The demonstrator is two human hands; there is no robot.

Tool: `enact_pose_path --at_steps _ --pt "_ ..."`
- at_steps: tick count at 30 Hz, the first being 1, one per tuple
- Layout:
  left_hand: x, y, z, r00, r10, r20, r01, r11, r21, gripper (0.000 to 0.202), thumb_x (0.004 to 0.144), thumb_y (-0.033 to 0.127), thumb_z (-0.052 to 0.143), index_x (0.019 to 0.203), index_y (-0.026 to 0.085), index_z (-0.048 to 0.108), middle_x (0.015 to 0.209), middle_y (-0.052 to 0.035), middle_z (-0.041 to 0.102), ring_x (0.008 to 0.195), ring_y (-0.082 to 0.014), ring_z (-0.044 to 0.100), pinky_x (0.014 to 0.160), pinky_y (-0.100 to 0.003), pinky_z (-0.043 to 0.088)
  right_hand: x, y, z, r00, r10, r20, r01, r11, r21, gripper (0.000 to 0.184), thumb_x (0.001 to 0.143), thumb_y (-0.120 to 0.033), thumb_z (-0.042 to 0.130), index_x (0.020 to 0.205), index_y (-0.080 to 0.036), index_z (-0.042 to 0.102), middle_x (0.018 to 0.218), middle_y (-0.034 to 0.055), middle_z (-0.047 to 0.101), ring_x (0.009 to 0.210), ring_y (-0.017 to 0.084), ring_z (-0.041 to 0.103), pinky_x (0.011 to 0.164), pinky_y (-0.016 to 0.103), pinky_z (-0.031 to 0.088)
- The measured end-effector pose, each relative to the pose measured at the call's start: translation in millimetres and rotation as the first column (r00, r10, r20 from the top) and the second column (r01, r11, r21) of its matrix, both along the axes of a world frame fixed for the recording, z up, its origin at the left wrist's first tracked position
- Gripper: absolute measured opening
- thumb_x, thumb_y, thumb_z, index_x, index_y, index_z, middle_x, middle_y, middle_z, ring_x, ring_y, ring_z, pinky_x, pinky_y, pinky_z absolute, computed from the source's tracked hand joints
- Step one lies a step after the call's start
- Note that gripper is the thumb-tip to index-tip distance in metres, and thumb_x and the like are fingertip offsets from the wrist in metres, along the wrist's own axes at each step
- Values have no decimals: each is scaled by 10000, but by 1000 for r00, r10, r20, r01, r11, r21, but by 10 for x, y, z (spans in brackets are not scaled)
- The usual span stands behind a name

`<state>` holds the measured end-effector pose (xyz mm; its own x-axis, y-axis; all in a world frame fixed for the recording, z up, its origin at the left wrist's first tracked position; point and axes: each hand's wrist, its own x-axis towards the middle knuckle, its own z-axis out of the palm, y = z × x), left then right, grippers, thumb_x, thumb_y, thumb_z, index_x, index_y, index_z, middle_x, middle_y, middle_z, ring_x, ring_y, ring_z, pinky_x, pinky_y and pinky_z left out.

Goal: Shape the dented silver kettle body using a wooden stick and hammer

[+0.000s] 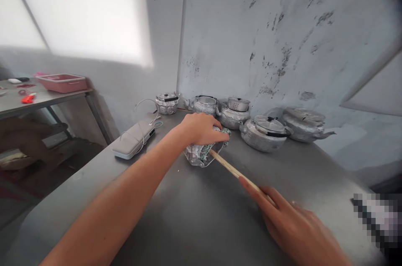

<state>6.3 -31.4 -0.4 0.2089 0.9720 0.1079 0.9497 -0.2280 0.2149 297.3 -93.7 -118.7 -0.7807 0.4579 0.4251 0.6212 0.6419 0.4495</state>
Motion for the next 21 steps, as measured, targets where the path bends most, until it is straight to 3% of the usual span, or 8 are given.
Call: enact_pose_path --at_steps 6,21 --pt "9 -1 2 1000 0 4 0 1000 4 581 829 698 501 1270 381 708 1249 20 725 1138 -322 636 951 -439 499 8 -6 7 1000 -17 -9 16 1000 -16 822 854 -13 376 1625 -240 201 882 -2 660 436 104 577 405 247 472" --pt "5 8 -19 1000 -12 7 12 1000 15 575 837 699 491 1261 377 708 1288 22 708 1152 -319 633 964 -427 498 26 18 -23 999 -29 -35 28 999 -24 795 858 -18 385 1605 -262 261 897 -9 669 444 112 601 380 257 461"
